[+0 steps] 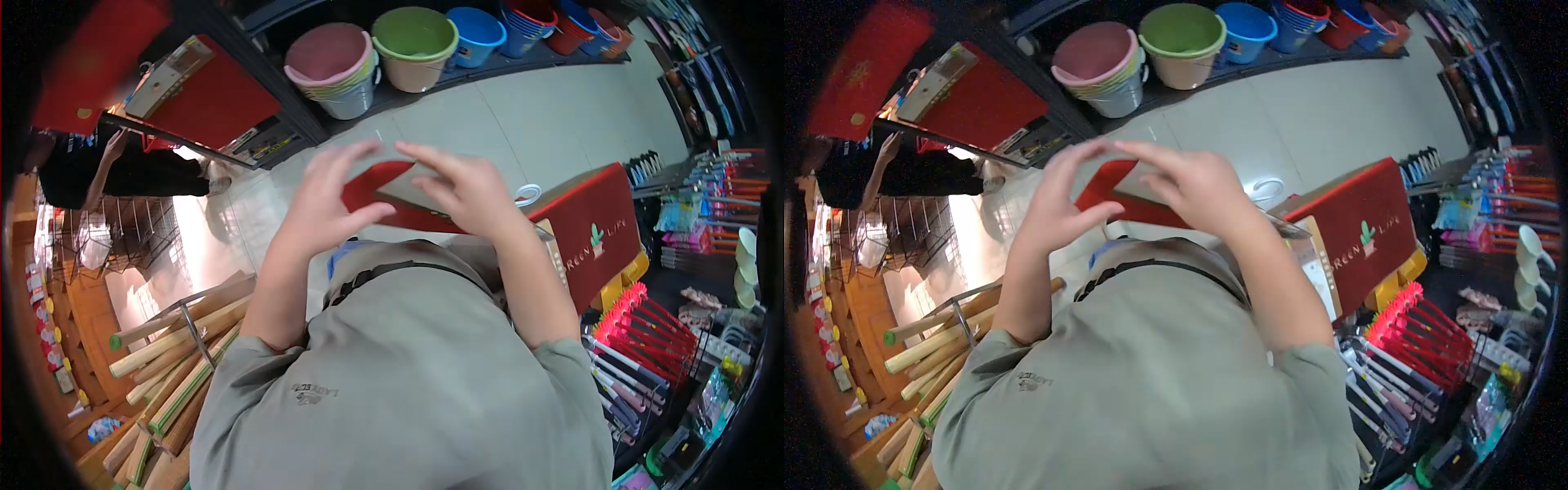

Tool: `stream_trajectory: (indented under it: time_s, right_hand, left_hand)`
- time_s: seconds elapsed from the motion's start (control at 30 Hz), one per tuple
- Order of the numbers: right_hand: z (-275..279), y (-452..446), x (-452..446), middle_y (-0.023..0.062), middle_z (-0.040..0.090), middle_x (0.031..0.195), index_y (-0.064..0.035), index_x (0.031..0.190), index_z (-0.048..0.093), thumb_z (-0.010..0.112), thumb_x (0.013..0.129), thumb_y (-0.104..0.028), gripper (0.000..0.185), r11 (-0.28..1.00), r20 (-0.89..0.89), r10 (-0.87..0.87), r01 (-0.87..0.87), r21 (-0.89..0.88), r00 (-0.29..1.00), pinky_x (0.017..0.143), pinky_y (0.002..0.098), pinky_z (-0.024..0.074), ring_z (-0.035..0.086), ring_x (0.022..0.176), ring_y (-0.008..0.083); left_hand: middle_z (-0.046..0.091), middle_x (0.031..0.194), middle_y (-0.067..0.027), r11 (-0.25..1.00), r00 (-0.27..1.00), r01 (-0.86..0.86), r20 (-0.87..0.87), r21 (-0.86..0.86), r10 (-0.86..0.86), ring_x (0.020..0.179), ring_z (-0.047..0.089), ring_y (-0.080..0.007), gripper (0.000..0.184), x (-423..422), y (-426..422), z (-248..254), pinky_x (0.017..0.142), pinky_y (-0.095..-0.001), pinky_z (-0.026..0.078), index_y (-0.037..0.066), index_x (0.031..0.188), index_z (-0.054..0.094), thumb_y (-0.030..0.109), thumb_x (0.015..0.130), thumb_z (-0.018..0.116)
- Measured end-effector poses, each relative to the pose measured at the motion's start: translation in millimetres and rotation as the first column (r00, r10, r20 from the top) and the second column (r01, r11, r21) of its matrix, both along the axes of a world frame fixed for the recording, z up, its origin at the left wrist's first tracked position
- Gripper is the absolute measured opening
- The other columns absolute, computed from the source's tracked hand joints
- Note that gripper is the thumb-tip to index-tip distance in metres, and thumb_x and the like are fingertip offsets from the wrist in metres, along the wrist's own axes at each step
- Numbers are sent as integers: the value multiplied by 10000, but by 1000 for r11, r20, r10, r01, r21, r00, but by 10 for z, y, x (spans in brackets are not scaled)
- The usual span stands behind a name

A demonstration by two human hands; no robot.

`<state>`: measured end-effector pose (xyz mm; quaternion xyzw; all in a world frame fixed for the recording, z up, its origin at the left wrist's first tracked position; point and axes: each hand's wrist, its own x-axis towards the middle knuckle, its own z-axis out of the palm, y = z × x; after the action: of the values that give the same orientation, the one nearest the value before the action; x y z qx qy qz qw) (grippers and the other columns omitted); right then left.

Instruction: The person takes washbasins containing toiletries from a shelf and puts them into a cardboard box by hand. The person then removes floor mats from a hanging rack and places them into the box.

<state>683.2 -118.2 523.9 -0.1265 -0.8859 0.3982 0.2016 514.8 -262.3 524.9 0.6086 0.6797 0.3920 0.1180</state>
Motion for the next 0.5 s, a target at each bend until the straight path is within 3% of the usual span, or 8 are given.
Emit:
stream_trajectory:
  time_s: [0.03,0.1,0.13,0.27,0.3,0.37,0.4,0.5]
  right_hand:
    - [4,-60,-124,142,635,978,-194,1216,551,636,787,-79,452,1000,-8,18,-18,0,1000,692,325,492,629,788,272]
    - [5,-165,-398,125,644,909,-188,1206,559,645,779,-89,447,989,30,102,-105,102,994,654,339,485,625,748,271]
    - [-35,-204,-538,129,644,879,-190,1198,562,660,765,-96,455,993,5,99,-99,60,995,621,351,484,618,697,269]
    - [9,-325,-991,82,650,875,-178,1177,566,667,740,-115,453,997,-25,-7,9,76,1000,677,366,475,603,748,280]
    - [76,-339,-1074,92,644,896,-134,1139,576,678,726,-91,428,972,-126,-95,119,205,987,711,364,469,598,789,282]
    - [141,-370,-1166,118,612,974,-57,1075,578,678,708,-31,381,878,-311,-254,353,323,916,780,358,450,571,892,281]
    - [144,-366,-1149,134,586,1030,-25,1049,570,666,705,5,358,825,-385,-338,467,319,859,815,354,437,550,955,277]
    - [-122,-220,-1131,147,495,1162,15,1133,487,593,745,44,404,662,-499,-634,748,44,591,913,334,359,468,1082,227]
  left_hand:
    - [561,1168,-173,987,996,61,69,-152,-51,1029,568,-256,569,-85,-32,-18,871,-358,437,9,1186,486,171,701,736]
    - [643,921,-162,935,953,72,299,-346,38,810,630,-236,462,-244,-67,-33,718,-329,485,3,1081,554,188,701,742]
    - [637,754,-133,965,968,11,244,-262,55,671,620,-202,327,-389,-96,-221,625,-309,483,3,959,592,185,723,726]
    - [609,711,-91,972,960,2,273,-235,64,630,569,-129,217,-924,-253,-386,587,-266,463,-1,867,582,145,756,699]
    - [609,711,-91,973,960,-12,271,-229,76,630,569,-129,217,-1076,-296,-385,587,-266,463,-1,867,582,145,756,699]
    - [615,746,-73,971,848,-81,497,-224,185,649,556,-105,212,-1413,-403,-393,593,-254,464,2,875,575,131,763,702]
    - [615,746,-73,971,846,-100,495,-218,199,649,556,-105,212,-1599,-468,-396,593,-254,464,2,875,575,131,763,702]
    - [619,810,-50,961,800,-186,536,-206,270,715,566,-93,211,-2224,-741,-445,639,-246,471,11,900,563,94,764,701]
